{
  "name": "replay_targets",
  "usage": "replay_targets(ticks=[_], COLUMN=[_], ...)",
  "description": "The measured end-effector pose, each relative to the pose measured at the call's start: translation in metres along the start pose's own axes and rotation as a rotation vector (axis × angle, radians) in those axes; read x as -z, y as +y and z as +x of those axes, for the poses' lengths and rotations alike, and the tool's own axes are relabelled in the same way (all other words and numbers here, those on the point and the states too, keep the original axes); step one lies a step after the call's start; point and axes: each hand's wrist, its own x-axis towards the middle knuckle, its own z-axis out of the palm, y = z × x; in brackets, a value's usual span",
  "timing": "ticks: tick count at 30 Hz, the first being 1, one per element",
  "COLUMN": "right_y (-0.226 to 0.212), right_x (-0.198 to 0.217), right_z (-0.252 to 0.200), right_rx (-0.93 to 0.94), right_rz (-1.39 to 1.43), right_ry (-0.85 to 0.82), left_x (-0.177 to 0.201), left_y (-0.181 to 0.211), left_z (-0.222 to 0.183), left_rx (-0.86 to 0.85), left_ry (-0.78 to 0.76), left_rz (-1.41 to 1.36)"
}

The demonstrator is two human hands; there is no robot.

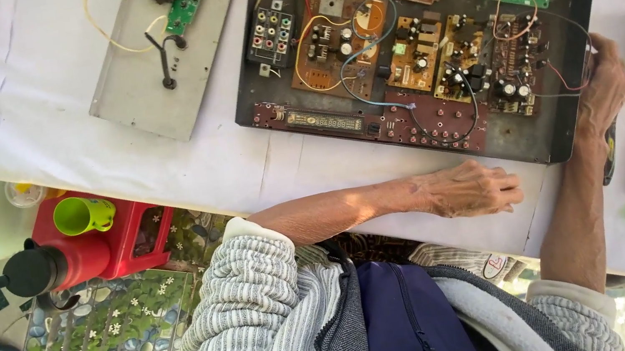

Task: A person is inspecting and repairing the internal wiring and components of an electronic device, including stripping wires and using a screwdriver on a circuit board.

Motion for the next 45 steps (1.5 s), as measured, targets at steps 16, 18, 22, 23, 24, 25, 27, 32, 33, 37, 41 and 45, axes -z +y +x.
replay_targets(ticks=[16, 18, 22, 23, 24, 25, 27, 32, 33, 37, 41, 45], right_y=[-0.005, -0.002, -0.013, -0.017, -0.015, -0.015, -0.007, -0.008, -0.002, 0.018, 0.034, 0.014], right_x=[-0.003, -0.004, 0.007, 0.008, 0.007, 0.006, -0.003, 0.001, -0.006, -0.031, -0.051, -0.035], right_z=[0.006, 0.003, 0.007, 0.011, 0.009, 0.01, 0.01, 0.006, 0.007, 0.006, 0.006, 0.008], right_rx=[0.012, 0.011, -0.005, 0.003, 0.001, -0.028, -0.058, 0.007, 0.002, 0.014, 0.062, 0.034], right_rz=[0.022, 0.016, 0.017, 0.023, 0.019, 0.043, 0.063, 0.116, 0.113, 0.003, -0.04, -0.01], right_ry=[0.058, 0.06, 0.046, 0.044, 0.044, 0.03, 0.017, 0.09, 0.092, 0.098, 0.136, 0.121], left_x=[0.285, 0.313, 0.314, 0.309, 0.295, 0.283, 0.271, 0.267, 0.264, 0.256, 0.257, 0.254], left_y=[-0.046, -0.06, -0.08, -0.081, -0.09, -0.099, -0.106, -0.111, -0.116, -0.127, -0.13, -0.133], left_z=[-0.076, -0.118, -0.175, -0.182, -0.191, -0.2, -0.205, -0.209, -0.212, -0.222, -0.222, -0.225], left_rx=[0.412, 0.653, 0.865, 0.868, 0.867, 0.938, 1.006, 1.074, 1.07, 1.055, 0.944, 0.966], left_ry=[0.754, 0.921, 0.939, 0.946, 0.946, 0.918, 0.888, 0.767, 0.764, 0.781, 0.788, 0.799], left_rz=[0.179, 0.169, 0.049, -0.091, -0.095, -0.157, -0.222, -0.14, -0.143, -0.058, 0.008, 0.043])
